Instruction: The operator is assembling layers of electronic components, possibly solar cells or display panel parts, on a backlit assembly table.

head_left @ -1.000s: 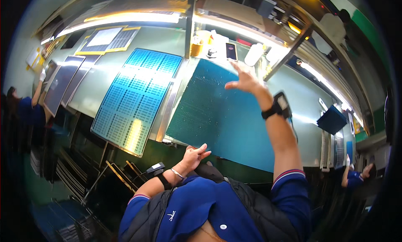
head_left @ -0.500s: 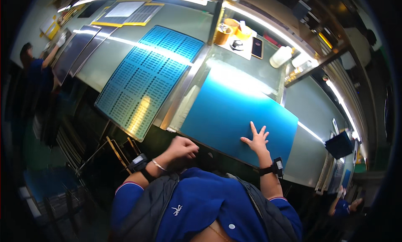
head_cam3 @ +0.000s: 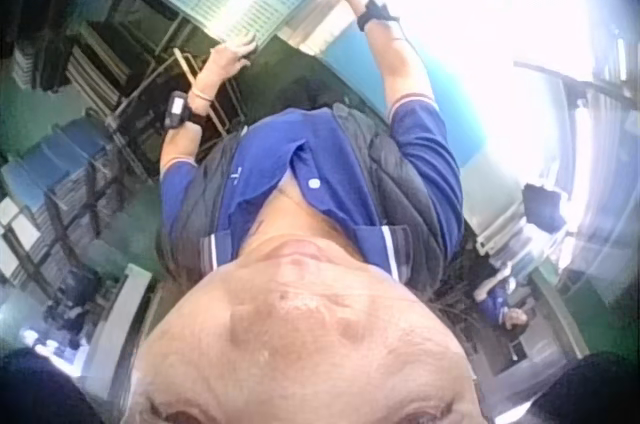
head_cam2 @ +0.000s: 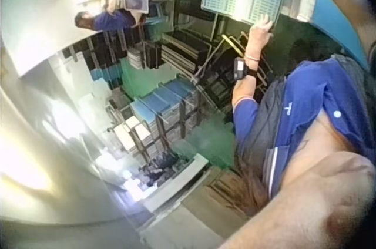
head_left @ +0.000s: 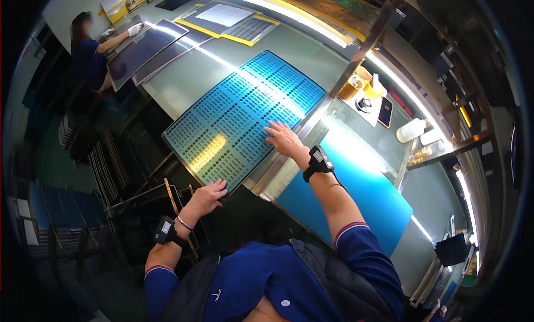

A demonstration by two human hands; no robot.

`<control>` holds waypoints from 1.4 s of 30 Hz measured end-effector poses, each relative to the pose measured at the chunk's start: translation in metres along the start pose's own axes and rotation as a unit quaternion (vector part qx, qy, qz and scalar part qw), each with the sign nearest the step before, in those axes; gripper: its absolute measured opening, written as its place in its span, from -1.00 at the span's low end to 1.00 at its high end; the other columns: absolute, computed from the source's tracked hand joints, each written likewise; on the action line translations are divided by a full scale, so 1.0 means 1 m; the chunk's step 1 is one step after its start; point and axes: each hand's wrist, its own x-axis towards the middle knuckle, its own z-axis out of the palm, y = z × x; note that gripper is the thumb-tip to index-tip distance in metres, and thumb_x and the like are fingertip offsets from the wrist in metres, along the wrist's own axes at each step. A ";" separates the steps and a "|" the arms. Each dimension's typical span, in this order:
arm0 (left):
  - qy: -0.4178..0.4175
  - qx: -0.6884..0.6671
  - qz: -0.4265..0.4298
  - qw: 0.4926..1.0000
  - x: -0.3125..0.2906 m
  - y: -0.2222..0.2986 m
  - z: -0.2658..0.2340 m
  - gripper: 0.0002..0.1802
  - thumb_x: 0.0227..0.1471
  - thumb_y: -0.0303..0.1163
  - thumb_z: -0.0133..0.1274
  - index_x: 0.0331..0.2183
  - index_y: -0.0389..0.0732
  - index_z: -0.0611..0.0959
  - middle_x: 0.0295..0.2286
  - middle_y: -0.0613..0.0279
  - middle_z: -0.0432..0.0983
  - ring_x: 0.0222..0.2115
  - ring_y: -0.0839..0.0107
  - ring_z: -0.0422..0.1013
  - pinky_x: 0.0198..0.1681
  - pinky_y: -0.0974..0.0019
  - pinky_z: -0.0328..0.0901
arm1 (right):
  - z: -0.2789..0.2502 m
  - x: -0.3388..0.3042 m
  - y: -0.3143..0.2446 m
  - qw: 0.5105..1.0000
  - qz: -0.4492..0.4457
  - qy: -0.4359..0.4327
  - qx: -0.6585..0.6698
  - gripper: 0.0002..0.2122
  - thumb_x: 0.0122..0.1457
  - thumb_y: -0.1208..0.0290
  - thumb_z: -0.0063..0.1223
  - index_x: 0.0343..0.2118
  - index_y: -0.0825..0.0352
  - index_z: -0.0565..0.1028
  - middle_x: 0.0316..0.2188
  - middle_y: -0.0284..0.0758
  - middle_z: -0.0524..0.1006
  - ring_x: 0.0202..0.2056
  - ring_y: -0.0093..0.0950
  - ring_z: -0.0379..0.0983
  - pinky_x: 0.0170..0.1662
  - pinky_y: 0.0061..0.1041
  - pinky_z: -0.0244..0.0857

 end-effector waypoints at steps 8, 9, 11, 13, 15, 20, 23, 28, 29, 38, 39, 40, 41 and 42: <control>0.096 0.027 0.106 0.989 -0.018 -0.013 0.023 -0.78 -0.17 -0.52 0.05 -0.34 -0.27 0.58 -0.11 0.03 0.47 -0.03 0.11 0.38 0.07 0.12 0.28 | -0.002 -0.001 -0.006 0.998 -0.029 -0.048 -0.003 -0.32 -0.12 -0.11 0.20 0.11 0.03 0.36 0.23 0.02 0.04 0.24 0.15 -0.16 0.26 -0.12 -0.13; 0.122 0.040 0.127 0.984 -0.022 -0.010 0.027 -0.77 -0.15 -0.50 0.07 -0.32 -0.28 0.58 -0.11 0.03 0.47 -0.02 0.12 0.37 0.08 0.12 0.26 | -0.008 -0.001 -0.011 0.997 -0.041 -0.065 -0.006 -0.30 -0.16 -0.11 0.22 0.11 0.01 0.36 0.23 0.04 0.02 0.24 0.16 -0.17 0.26 -0.11 -0.14; 0.156 0.057 0.153 0.974 -0.027 -0.012 0.031 -0.73 -0.12 -0.47 0.09 -0.27 -0.28 0.58 -0.09 0.01 0.45 0.00 0.14 0.35 0.10 0.12 0.24 | -0.016 0.002 -0.018 0.995 -0.056 -0.082 -0.005 -0.26 -0.24 -0.11 0.30 0.10 -0.04 0.36 0.24 0.08 -0.02 0.24 0.17 -0.19 0.26 -0.09 -0.15; 0.167 0.022 0.164 0.972 -0.024 -0.021 0.032 -0.70 -0.08 -0.44 0.11 -0.22 -0.30 0.57 -0.08 0.02 0.44 0.01 0.16 0.34 0.13 0.13 0.22 | -0.018 -0.002 -0.013 0.996 -0.053 -0.075 0.002 -0.21 -0.32 -0.09 0.36 0.10 -0.07 0.36 0.24 0.10 -0.06 0.24 0.17 -0.20 0.26 -0.07 -0.16; 0.160 -0.035 0.167 0.972 -0.023 -0.029 0.035 -0.67 -0.07 -0.45 0.12 -0.20 -0.32 0.55 -0.09 0.03 0.44 0.01 0.17 0.34 0.14 0.14 0.21 | -0.018 -0.004 -0.013 0.996 -0.043 -0.081 0.007 -0.19 -0.36 -0.08 0.38 0.10 -0.08 0.36 0.25 0.10 -0.08 0.25 0.17 -0.23 0.26 -0.06 -0.18; 0.086 -0.097 0.105 0.986 -0.021 -0.033 0.023 -0.77 -0.14 -0.42 0.19 -0.32 -0.19 0.64 -0.14 0.25 0.52 -0.04 0.31 0.39 -0.01 0.30 0.35 | -0.019 0.003 -0.021 0.992 -0.021 -0.121 0.001 -0.17 -0.38 -0.07 0.40 0.11 -0.09 0.35 0.26 0.10 -0.12 0.27 0.14 -0.32 0.27 -0.05 -0.25; 0.087 -0.150 0.064 0.983 -0.024 -0.035 0.026 -0.80 -0.17 -0.44 0.19 -0.36 -0.12 0.66 -0.14 0.32 0.52 -0.04 0.36 0.40 -0.09 0.36 0.39 | -0.020 0.004 -0.025 0.990 -0.013 -0.140 -0.006 -0.15 -0.39 -0.05 0.41 0.12 -0.11 0.33 0.27 0.09 -0.15 0.27 0.14 -0.36 0.28 -0.04 -0.27; 0.132 -0.048 0.089 0.986 -0.031 -0.022 0.029 -0.79 -0.21 -0.58 0.07 -0.40 -0.16 0.62 -0.07 0.27 0.47 -0.03 0.33 0.39 -0.04 0.29 0.38 | -0.022 0.003 -0.026 0.988 -0.015 -0.155 -0.016 -0.10 -0.43 -0.05 0.43 0.14 -0.12 0.30 0.27 0.09 -0.18 0.27 0.14 -0.37 0.27 -0.03 -0.27; 0.158 -0.027 0.098 0.982 -0.034 -0.021 0.036 -0.79 -0.22 -0.61 0.05 -0.41 -0.18 0.60 -0.06 0.25 0.46 -0.02 0.33 0.38 -0.03 0.27 0.37 | -0.023 0.003 -0.029 0.988 -0.022 -0.153 -0.016 -0.10 -0.44 -0.04 0.44 0.14 -0.11 0.30 0.27 0.09 -0.17 0.27 0.15 -0.36 0.27 -0.02 -0.26; 0.292 -0.140 0.018 0.946 -0.023 -0.006 0.015 -0.79 -0.18 -0.75 -0.04 -0.44 -0.23 0.50 -0.27 0.14 0.56 -0.17 0.20 0.49 -0.01 0.16 0.36 | 0.002 0.007 -0.003 0.992 -0.075 -0.095 -0.033 -0.13 -0.33 -0.03 0.38 0.17 -0.10 0.25 0.22 0.16 -0.08 0.20 0.26 -0.17 0.22 -0.01 -0.08; 0.280 -0.134 0.023 0.950 -0.023 -0.007 0.014 -0.81 -0.16 -0.74 -0.03 -0.45 -0.24 0.50 -0.27 0.14 0.57 -0.17 0.21 0.49 -0.02 0.16 0.37 | 0.005 0.009 -0.005 0.992 -0.076 -0.087 -0.044 -0.16 -0.30 -0.04 0.36 0.17 -0.09 0.25 0.22 0.15 -0.07 0.19 0.26 -0.15 0.22 -0.02 -0.07; 0.270 -0.120 0.025 0.955 -0.024 -0.009 0.013 -0.82 -0.15 -0.73 -0.03 -0.45 -0.25 0.49 -0.27 0.14 0.57 -0.18 0.21 0.49 -0.03 0.16 0.37 | 0.005 0.009 -0.009 0.992 -0.071 -0.089 -0.059 -0.16 -0.30 -0.06 0.35 0.16 -0.09 0.25 0.22 0.15 -0.07 0.19 0.25 -0.14 0.21 -0.03 -0.06; 0.276 -0.081 0.057 0.956 -0.020 -0.012 0.014 -0.83 -0.13 -0.72 -0.02 -0.44 -0.25 0.48 -0.34 0.11 0.57 -0.27 0.19 0.52 -0.16 0.20 0.43 | 0.004 0.008 -0.010 0.991 -0.065 -0.088 -0.075 -0.16 -0.31 -0.07 0.35 0.16 -0.10 0.26 0.22 0.15 -0.07 0.19 0.24 -0.14 0.21 -0.03 -0.05; 0.273 -0.102 0.022 0.956 -0.022 -0.017 0.019 -0.83 -0.13 -0.72 -0.01 -0.43 -0.25 0.48 -0.37 0.10 0.56 -0.31 0.18 0.52 -0.22 0.21 0.44 | 0.004 0.007 -0.011 0.990 -0.068 -0.089 -0.088 -0.16 -0.31 -0.09 0.34 0.16 -0.10 0.26 0.22 0.15 -0.07 0.19 0.23 -0.13 0.21 -0.03 -0.04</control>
